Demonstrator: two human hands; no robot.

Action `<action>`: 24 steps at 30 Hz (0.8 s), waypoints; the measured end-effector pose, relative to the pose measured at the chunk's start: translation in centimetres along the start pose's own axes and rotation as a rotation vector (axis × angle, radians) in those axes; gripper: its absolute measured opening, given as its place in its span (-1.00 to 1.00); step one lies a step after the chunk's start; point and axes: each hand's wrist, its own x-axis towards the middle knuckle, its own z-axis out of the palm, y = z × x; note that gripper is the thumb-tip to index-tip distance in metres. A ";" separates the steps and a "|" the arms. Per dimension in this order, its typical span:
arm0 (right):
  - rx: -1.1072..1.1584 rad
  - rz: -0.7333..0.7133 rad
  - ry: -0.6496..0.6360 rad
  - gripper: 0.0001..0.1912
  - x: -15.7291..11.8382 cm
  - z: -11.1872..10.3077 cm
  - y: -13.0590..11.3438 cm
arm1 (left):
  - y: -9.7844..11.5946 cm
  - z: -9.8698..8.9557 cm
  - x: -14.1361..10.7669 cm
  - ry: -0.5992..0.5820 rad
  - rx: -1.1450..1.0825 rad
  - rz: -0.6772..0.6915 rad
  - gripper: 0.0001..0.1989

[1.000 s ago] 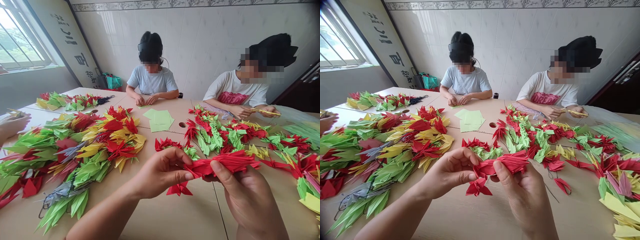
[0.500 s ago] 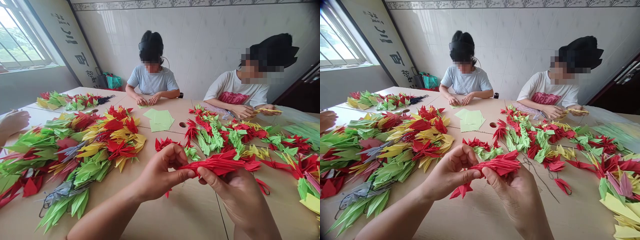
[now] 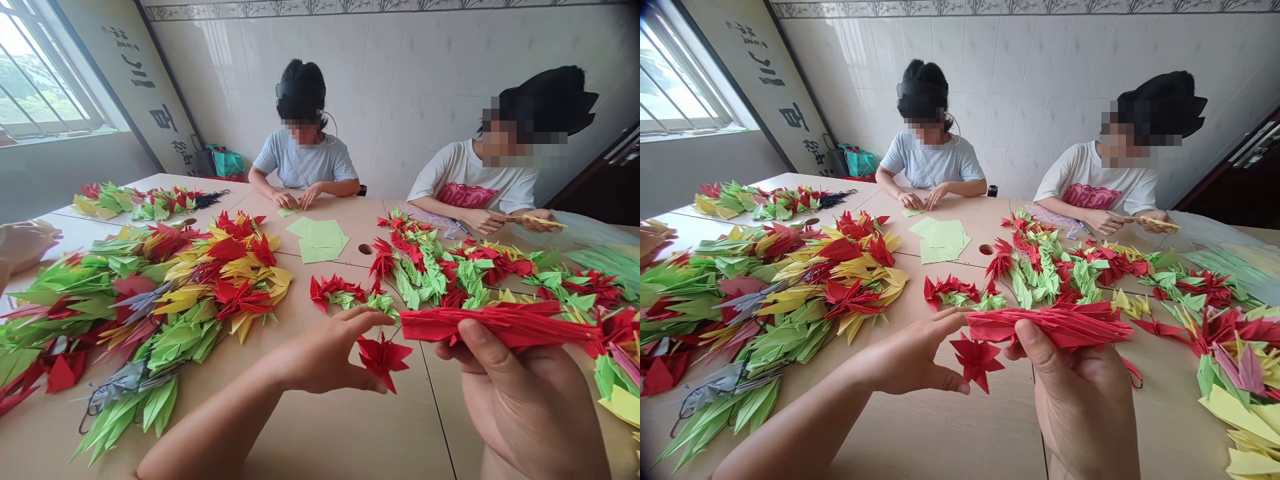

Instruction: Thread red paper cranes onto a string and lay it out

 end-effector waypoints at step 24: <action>-0.201 -0.094 0.002 -0.93 0.1 -1.0 0.4 | 0.9 0.7 -0.2 0.395 0.041 0.008 -0.69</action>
